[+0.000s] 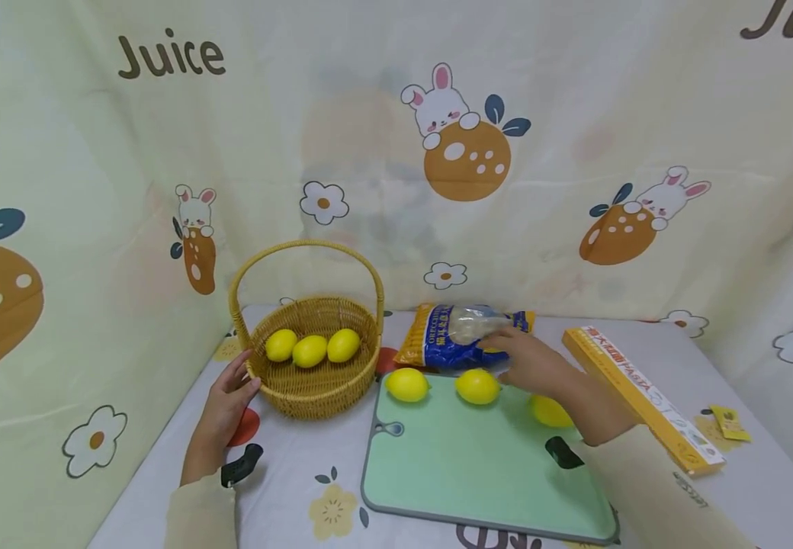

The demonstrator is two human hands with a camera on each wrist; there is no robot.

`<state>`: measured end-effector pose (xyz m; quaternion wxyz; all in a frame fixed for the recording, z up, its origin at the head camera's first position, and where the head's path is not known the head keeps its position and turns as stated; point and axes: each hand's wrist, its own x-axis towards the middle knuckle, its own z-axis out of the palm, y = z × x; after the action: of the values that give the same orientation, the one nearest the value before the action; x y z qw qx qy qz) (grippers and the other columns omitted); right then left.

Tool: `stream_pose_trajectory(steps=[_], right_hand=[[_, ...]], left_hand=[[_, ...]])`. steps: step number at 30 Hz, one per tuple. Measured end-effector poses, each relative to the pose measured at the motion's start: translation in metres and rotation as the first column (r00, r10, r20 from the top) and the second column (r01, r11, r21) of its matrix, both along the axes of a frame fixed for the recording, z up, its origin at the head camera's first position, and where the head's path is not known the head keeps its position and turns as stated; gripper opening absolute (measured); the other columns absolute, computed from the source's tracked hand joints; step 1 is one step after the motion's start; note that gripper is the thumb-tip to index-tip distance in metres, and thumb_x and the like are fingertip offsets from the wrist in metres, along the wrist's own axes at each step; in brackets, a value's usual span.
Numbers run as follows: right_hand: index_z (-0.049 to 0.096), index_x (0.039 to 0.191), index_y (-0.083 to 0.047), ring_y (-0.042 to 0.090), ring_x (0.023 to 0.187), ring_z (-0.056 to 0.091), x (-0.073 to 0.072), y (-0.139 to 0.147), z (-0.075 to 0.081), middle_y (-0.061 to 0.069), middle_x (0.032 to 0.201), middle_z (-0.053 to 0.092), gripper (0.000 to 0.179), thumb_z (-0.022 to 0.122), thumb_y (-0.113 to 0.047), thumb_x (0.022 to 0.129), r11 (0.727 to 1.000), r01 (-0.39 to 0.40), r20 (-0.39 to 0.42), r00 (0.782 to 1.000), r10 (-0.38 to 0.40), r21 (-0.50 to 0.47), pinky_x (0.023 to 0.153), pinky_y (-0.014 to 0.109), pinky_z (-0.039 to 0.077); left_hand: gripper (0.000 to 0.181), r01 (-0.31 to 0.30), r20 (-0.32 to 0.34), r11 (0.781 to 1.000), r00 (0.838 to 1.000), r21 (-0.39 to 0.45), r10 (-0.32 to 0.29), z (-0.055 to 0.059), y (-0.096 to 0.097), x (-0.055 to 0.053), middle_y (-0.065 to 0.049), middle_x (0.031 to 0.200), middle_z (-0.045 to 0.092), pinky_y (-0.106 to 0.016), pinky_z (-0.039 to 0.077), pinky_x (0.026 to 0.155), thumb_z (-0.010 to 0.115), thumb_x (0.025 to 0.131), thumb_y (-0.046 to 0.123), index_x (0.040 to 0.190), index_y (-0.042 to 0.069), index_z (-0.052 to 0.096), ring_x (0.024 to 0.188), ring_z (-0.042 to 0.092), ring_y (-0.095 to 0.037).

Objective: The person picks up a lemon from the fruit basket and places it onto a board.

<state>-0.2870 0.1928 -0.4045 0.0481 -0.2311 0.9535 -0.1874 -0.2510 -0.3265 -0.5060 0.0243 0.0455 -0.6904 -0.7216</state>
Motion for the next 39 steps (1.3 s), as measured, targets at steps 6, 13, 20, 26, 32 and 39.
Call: stream_pose_trajectory(steps=[6, 13, 20, 26, 32, 39], right_hand=[[0.058, 0.137, -0.018, 0.038, 0.125, 0.043, -0.003, -0.036, 0.012, 0.013, 0.142, 0.044, 0.056, 0.075, -0.008, 0.084, 0.998, -0.044, -0.004, 0.999, 0.044, 0.040, 0.093, 0.056, 0.046], [0.056, 0.138, -0.024, 0.034, 0.127, 0.044, -0.006, -0.076, 0.027, 0.007, 0.144, 0.043, 0.056, 0.074, -0.012, 0.086, 0.993, -0.109, -0.018, 0.994, 0.110, 0.041, 0.094, 0.053, 0.047], [0.060, 0.133, -0.024, 0.025, 0.125, 0.046, -0.012, -0.115, 0.040, 0.001, 0.139, 0.047, 0.047, 0.070, -0.011, 0.088, 0.977, -0.212, -0.039, 0.976, 0.212, 0.012, 0.099, 0.044, 0.044], [0.060, 0.134, -0.023, 0.019, 0.120, 0.049, -0.013, -0.138, 0.039, 0.000, 0.138, 0.048, 0.046, 0.069, -0.014, 0.090, 0.970, -0.243, -0.005, 0.970, 0.243, 0.004, 0.095, 0.036, 0.047], [0.058, 0.136, -0.021, 0.023, 0.129, 0.044, -0.018, -0.158, 0.029, 0.002, 0.140, 0.048, 0.039, 0.062, -0.018, 0.097, 0.960, -0.271, -0.003, 0.963, 0.271, -0.066, 0.104, 0.039, 0.040], [0.054, 0.139, -0.016, 0.028, 0.135, 0.037, -0.029, -0.182, 0.009, 0.008, 0.145, 0.045, 0.041, 0.059, -0.019, 0.098, 0.952, -0.286, 0.004, 0.957, 0.288, -0.110, 0.108, 0.044, 0.034]], left_hand=[[0.068, 0.002, 0.001, 1.000, 1.000, 0.019, -0.002, 0.000, 0.003, -0.001, -0.009, 0.158, 0.022, -0.043, 0.024, 0.113, 0.063, 0.096, 0.016, 0.154, 0.024, 0.030, 0.142, 0.024, -0.027], [0.068, 0.012, -0.005, 0.999, 1.000, 0.036, -0.012, -0.001, 0.004, -0.002, -0.010, 0.158, 0.022, -0.043, 0.024, 0.113, 0.064, 0.095, 0.015, 0.154, 0.024, 0.030, 0.142, 0.023, -0.028], [0.068, -0.008, 0.008, 1.000, 1.000, 0.010, 0.008, -0.001, 0.002, -0.004, -0.009, 0.158, 0.024, -0.045, 0.024, 0.113, 0.066, 0.094, 0.018, 0.153, 0.027, 0.033, 0.142, 0.023, -0.028], [0.067, 0.001, -0.012, 0.999, 1.000, 0.053, -0.001, -0.001, 0.003, -0.004, -0.010, 0.158, 0.023, -0.043, 0.024, 0.113, 0.063, 0.095, 0.011, 0.153, 0.023, 0.032, 0.141, 0.025, -0.028], [0.067, 0.004, -0.012, 0.999, 1.000, 0.053, -0.003, -0.002, 0.003, -0.005, -0.009, 0.158, 0.024, -0.043, 0.024, 0.113, 0.063, 0.096, 0.012, 0.154, 0.023, 0.031, 0.141, 0.026, -0.027], [0.068, 0.001, 0.003, 0.998, 1.000, 0.056, -0.001, -0.001, 0.000, -0.002, -0.008, 0.159, 0.023, -0.043, 0.023, 0.114, 0.064, 0.095, 0.015, 0.154, 0.024, 0.031, 0.142, 0.024, -0.027]])
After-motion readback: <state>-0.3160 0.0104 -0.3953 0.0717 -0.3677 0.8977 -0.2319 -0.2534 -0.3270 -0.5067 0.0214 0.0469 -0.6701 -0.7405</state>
